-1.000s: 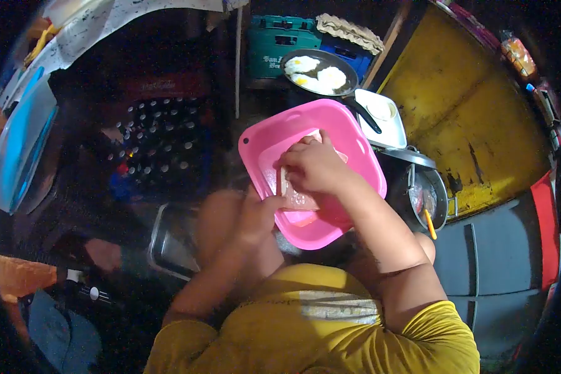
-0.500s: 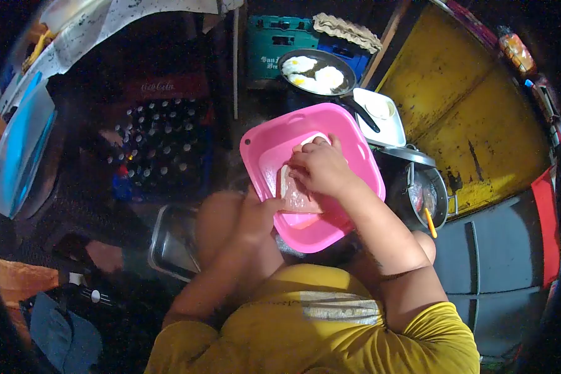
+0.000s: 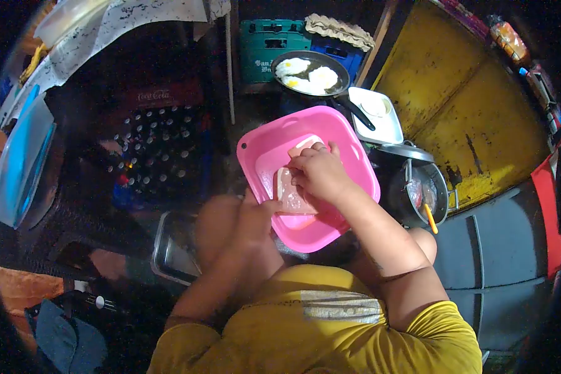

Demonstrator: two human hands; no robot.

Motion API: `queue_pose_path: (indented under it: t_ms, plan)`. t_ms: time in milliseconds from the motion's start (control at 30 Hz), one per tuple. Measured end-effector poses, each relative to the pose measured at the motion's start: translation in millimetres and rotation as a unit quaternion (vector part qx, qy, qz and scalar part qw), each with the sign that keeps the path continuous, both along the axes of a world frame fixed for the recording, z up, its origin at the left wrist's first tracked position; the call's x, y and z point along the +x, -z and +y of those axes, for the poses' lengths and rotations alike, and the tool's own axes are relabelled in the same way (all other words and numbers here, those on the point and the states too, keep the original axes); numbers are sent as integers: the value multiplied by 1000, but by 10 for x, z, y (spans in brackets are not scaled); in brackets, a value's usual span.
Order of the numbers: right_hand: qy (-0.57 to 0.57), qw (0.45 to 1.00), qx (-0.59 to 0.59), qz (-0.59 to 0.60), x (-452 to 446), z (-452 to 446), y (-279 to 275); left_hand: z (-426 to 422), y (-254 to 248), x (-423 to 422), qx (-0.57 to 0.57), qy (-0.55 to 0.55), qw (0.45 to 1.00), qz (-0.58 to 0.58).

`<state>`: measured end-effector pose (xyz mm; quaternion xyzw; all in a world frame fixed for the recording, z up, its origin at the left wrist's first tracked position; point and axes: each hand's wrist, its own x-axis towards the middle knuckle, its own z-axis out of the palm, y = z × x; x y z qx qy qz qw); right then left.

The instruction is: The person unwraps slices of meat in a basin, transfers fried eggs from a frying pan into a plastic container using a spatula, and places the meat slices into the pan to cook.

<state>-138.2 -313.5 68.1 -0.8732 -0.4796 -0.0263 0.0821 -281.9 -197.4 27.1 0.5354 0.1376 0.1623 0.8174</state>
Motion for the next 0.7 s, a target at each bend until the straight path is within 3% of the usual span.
queue_pose_path:
  t_ms: [267, 567, 700]
  plan:
    - [-7, 993, 81, -81, -87, -24, 89, -52, 4, 44, -76, -20, 995, -69]
    - [-33, 990, 124, -65, -84, -43, 106, -10, 72, 44, -82, 0, 995, -50]
    - [-16, 995, 88, -47, -40, -18, 28, -11, 136, 21, -89, -23, 995, -37]
